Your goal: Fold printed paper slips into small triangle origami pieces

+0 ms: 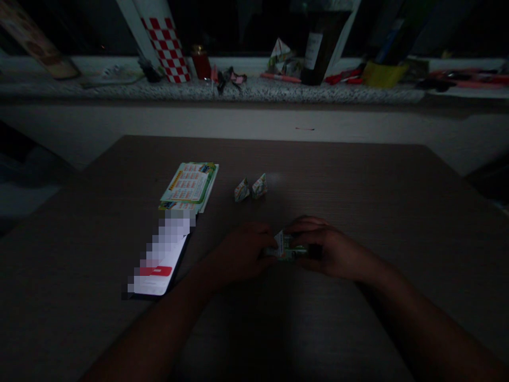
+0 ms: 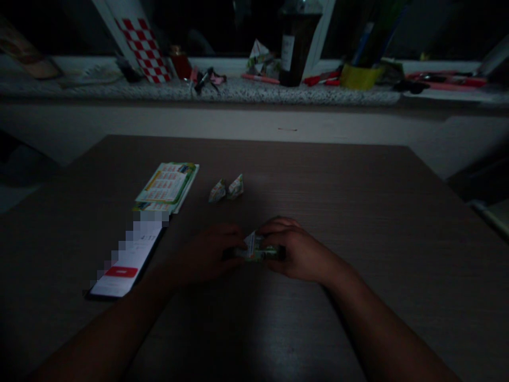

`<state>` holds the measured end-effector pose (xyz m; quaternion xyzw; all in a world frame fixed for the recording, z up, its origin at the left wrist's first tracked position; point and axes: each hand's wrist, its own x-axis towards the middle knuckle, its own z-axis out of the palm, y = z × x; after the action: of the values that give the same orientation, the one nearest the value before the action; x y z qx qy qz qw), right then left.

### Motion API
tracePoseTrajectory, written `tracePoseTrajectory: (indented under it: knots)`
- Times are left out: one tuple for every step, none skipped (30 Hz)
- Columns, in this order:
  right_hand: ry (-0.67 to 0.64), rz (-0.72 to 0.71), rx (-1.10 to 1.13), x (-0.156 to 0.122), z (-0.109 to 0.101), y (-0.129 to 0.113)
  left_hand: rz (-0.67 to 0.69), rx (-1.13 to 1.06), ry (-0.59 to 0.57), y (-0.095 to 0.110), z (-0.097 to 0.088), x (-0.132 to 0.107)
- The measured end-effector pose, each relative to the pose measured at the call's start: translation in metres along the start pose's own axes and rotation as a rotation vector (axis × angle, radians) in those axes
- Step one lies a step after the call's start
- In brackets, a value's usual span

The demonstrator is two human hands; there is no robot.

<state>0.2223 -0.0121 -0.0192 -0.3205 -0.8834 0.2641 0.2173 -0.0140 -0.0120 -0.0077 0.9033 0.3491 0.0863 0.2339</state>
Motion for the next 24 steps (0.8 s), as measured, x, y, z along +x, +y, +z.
tracePoseTrajectory:
  knots:
    - [0.008, -0.004, 0.001, 0.0001, 0.0003, 0.0002, 0.000, -0.004, 0.004, -0.0002, 0.0006, 0.0000]
    - [0.012, -0.005, 0.001, 0.0002, 0.0005, 0.0003, 0.000, -0.007, 0.006, -0.0005, 0.0010, 0.0001]
    - [0.012, -0.003, 0.000, 0.0002, 0.0006, 0.0001, 0.001, -0.009, 0.007, -0.0006, 0.0012, 0.0002]
    - [0.009, 0.000, -0.003, 0.0003, 0.0005, -0.0002, 0.003, -0.010, 0.006, -0.0006, 0.0012, 0.0003]
    - [0.005, 0.006, -0.005, 0.0003, 0.0004, -0.0006, 0.004, -0.008, 0.004, -0.0005, 0.0009, 0.0004]
    - [0.003, 0.013, -0.008, 0.0003, 0.0002, -0.0010, 0.003, -0.006, 0.004, -0.0002, 0.0005, 0.0005]
    - [0.001, 0.018, -0.010, 0.0003, 0.0001, -0.0014, 0.004, -0.004, 0.004, 0.0002, 0.0000, 0.0006]
    - [-0.002, 0.024, -0.012, 0.0003, 0.0000, -0.0016, 0.004, -0.003, 0.002, 0.0006, -0.0005, 0.0007]
    - [-0.002, 0.025, -0.012, 0.0004, 0.0000, -0.0016, 0.003, -0.001, -0.001, 0.0010, -0.0009, 0.0009]
    - [-0.003, 0.024, -0.011, 0.0004, 0.0000, -0.0016, 0.002, 0.002, -0.003, 0.0014, -0.0011, 0.0010]
    - [-0.003, 0.020, -0.010, 0.0004, 0.0000, -0.0014, 0.001, 0.005, -0.003, 0.0016, -0.0012, 0.0012]
    - [0.000, 0.016, -0.007, 0.0004, 0.0001, -0.0013, 0.001, 0.009, -0.001, 0.0017, -0.0010, 0.0014]
    - [0.002, 0.014, -0.005, 0.0004, 0.0001, -0.0011, 0.003, 0.013, 0.000, 0.0016, -0.0007, 0.0015]
    - [0.005, 0.012, -0.004, 0.0004, 0.0001, -0.0010, 0.003, 0.015, 0.002, 0.0015, -0.0002, 0.0017]
    - [0.007, 0.013, -0.004, 0.0004, 0.0000, -0.0010, 0.003, 0.014, 0.009, 0.0014, 0.0004, 0.0018]
    - [0.005, 0.012, -0.004, 0.0005, -0.0001, -0.0011, 0.002, 0.013, 0.014, 0.0013, 0.0009, 0.0019]
    - [0.003, 0.011, -0.004, 0.0005, -0.0003, -0.0013, 0.000, 0.013, 0.017, 0.0012, 0.0015, 0.0020]
    - [0.000, 0.011, -0.005, 0.0006, -0.0004, -0.0016, -0.002, 0.015, 0.020, 0.0012, 0.0019, 0.0021]
    - [-0.002, 0.010, -0.006, 0.0007, -0.0004, -0.0018, -0.005, 0.018, 0.025, 0.0013, 0.0023, 0.0023]
    - [0.001, 0.011, -0.006, 0.0009, -0.0003, -0.0019, -0.008, 0.022, 0.032, 0.0014, 0.0027, 0.0025]
    - [0.004, 0.012, -0.006, 0.0010, 0.0000, -0.0019, -0.011, 0.024, 0.035, 0.0015, 0.0030, 0.0027]
    - [0.010, 0.013, -0.006, 0.0012, 0.0004, -0.0017, -0.014, 0.023, 0.037, 0.0017, 0.0032, 0.0030]
    - [0.014, 0.013, -0.006, 0.0014, 0.0011, -0.0014, -0.016, 0.021, 0.041, 0.0018, 0.0035, 0.0034]
    - [0.019, 0.013, -0.007, 0.0016, 0.0019, -0.0010, -0.017, 0.019, 0.043, 0.0019, 0.0039, 0.0038]
